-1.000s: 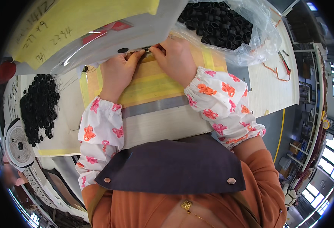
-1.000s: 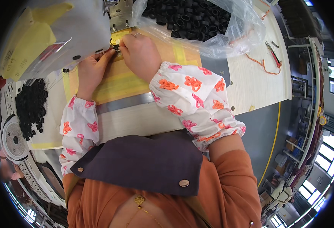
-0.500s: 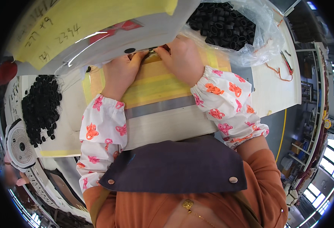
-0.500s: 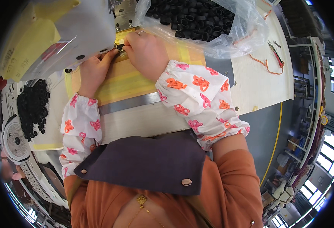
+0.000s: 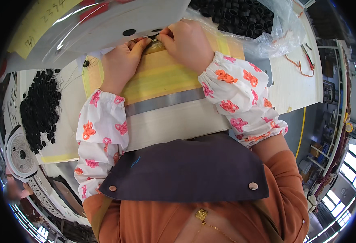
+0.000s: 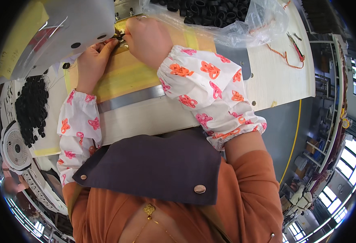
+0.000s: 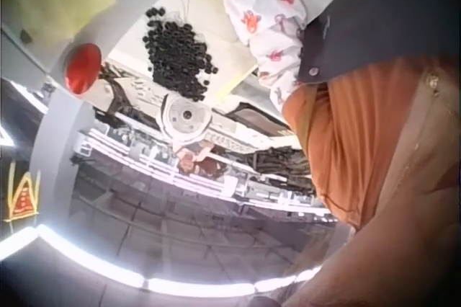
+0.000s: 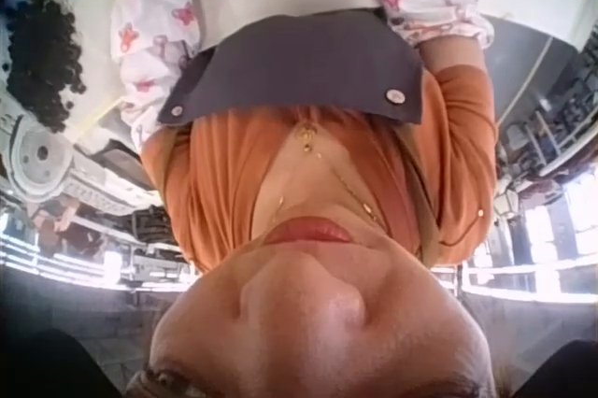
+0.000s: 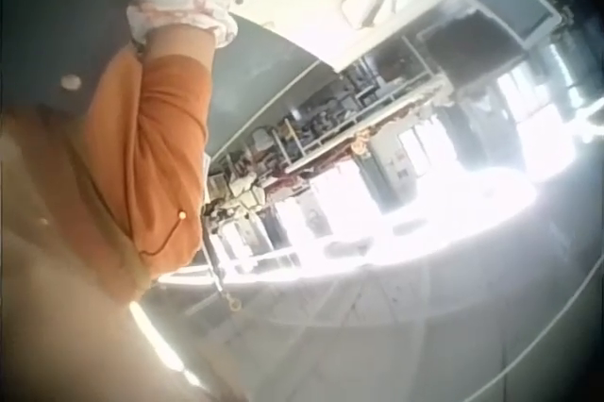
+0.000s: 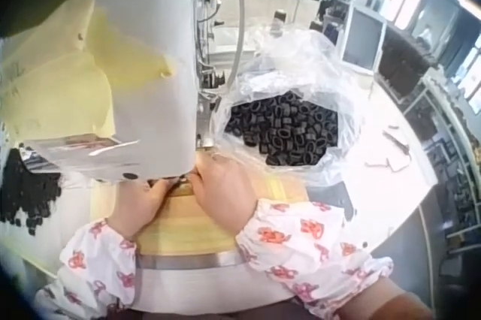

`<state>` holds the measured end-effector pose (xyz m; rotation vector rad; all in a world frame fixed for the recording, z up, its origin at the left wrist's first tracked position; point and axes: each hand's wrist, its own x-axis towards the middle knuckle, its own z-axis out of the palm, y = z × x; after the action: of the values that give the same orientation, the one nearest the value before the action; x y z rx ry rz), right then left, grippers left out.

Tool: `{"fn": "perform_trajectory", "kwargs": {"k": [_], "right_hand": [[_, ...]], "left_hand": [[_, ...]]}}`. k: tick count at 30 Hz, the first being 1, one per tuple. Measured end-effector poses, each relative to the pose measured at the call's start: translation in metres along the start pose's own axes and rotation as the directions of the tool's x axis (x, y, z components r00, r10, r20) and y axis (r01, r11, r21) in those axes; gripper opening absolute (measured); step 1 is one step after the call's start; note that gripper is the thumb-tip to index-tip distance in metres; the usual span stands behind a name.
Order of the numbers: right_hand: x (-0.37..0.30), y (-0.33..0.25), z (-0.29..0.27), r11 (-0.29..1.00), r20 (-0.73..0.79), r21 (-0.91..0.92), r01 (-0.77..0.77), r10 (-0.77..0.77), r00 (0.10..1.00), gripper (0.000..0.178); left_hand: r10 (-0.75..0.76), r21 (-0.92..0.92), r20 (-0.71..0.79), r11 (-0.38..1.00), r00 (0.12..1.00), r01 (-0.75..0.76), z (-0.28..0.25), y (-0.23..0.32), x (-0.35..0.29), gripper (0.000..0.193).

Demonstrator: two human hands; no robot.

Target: The recorder is assembling small black components at a workstation, likely for a manufacturing task.

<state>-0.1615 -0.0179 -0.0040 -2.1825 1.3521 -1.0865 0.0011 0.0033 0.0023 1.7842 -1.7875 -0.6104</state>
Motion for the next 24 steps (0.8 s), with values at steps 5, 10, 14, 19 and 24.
{"fn": "perform_trajectory", "kwargs": {"k": [5,10,14,19,24], "right_hand": [[-0.001,0.004,0.001,1.000,-0.006,0.011,0.020,-0.020,1.000,0.012],[0.000,0.003,0.004,1.000,-0.002,-0.014,0.012,-0.012,1.000,0.011],[0.000,0.005,0.002,1.000,-0.031,0.014,-0.002,0.002,1.000,0.011],[-0.003,0.005,0.005,0.999,-0.057,-0.046,0.020,-0.023,0.998,0.011],[-0.007,0.004,0.004,0.998,-0.065,-0.009,0.057,-0.057,0.996,0.012]], "left_hand": [[-0.087,0.047,0.057,0.995,0.995,0.085,-0.003,0.007,-0.001,0.033],[-0.096,-0.013,0.039,0.995,0.995,0.096,-0.001,0.000,0.000,0.032],[-0.014,-0.004,-0.004,1.000,1.000,0.014,0.001,0.005,0.001,0.032],[-0.045,0.016,0.048,0.999,0.998,0.044,-0.001,0.009,0.002,0.029],[0.147,-0.029,-0.108,0.988,0.983,-0.151,0.004,0.003,-0.004,0.027]]}}
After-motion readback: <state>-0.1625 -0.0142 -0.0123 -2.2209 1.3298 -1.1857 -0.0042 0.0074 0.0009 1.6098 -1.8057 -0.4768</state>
